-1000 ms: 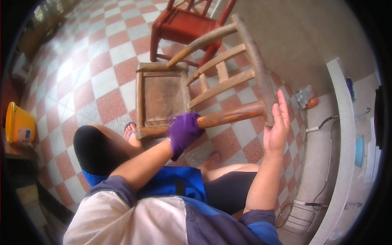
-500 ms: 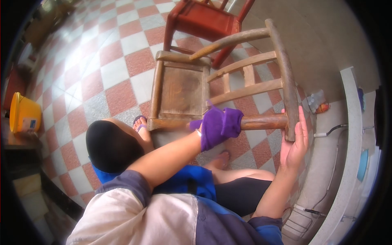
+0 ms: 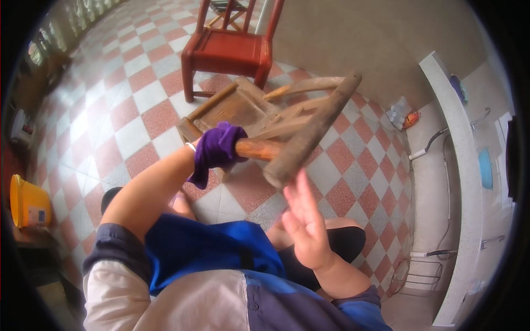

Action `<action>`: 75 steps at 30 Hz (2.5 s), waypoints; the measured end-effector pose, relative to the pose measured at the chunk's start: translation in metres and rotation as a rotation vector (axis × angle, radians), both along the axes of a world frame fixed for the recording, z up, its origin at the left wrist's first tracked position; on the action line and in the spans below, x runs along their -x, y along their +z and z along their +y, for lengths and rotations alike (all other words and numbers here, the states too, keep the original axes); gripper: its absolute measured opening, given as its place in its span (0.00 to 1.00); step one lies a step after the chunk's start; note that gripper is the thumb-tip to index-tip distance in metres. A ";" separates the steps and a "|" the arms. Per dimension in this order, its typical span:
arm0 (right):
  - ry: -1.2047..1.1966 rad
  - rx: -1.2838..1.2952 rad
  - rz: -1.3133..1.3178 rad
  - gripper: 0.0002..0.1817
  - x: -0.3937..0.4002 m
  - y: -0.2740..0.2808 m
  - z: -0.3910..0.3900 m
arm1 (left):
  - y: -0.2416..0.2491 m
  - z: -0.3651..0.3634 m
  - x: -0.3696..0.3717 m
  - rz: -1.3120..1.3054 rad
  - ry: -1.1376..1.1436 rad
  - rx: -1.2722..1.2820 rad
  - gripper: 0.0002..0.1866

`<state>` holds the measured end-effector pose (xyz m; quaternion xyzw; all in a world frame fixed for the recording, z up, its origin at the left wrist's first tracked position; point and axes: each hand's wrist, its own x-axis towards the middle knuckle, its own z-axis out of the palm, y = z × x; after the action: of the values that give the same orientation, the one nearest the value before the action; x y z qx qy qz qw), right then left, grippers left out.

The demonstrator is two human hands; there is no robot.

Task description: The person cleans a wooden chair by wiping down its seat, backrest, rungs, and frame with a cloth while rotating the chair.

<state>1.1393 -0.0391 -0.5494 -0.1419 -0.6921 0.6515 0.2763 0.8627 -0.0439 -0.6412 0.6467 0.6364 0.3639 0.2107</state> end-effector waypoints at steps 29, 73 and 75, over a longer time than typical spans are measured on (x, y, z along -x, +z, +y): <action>-0.333 0.157 0.116 0.21 0.052 0.026 0.191 | 0.125 -0.079 0.009 0.223 0.808 -0.378 0.13; -0.197 0.103 0.136 0.17 0.053 0.021 0.166 | 0.093 -0.043 0.058 0.325 0.766 -0.475 0.18; -0.212 0.126 0.145 0.17 0.052 0.019 0.165 | 0.100 -0.038 0.042 0.627 0.802 -0.673 0.12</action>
<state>1.0869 0.1264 -0.5301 -0.1838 -0.6091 0.6694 0.3836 0.8205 -0.0817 -0.5408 0.4640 0.7120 0.3883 -0.3563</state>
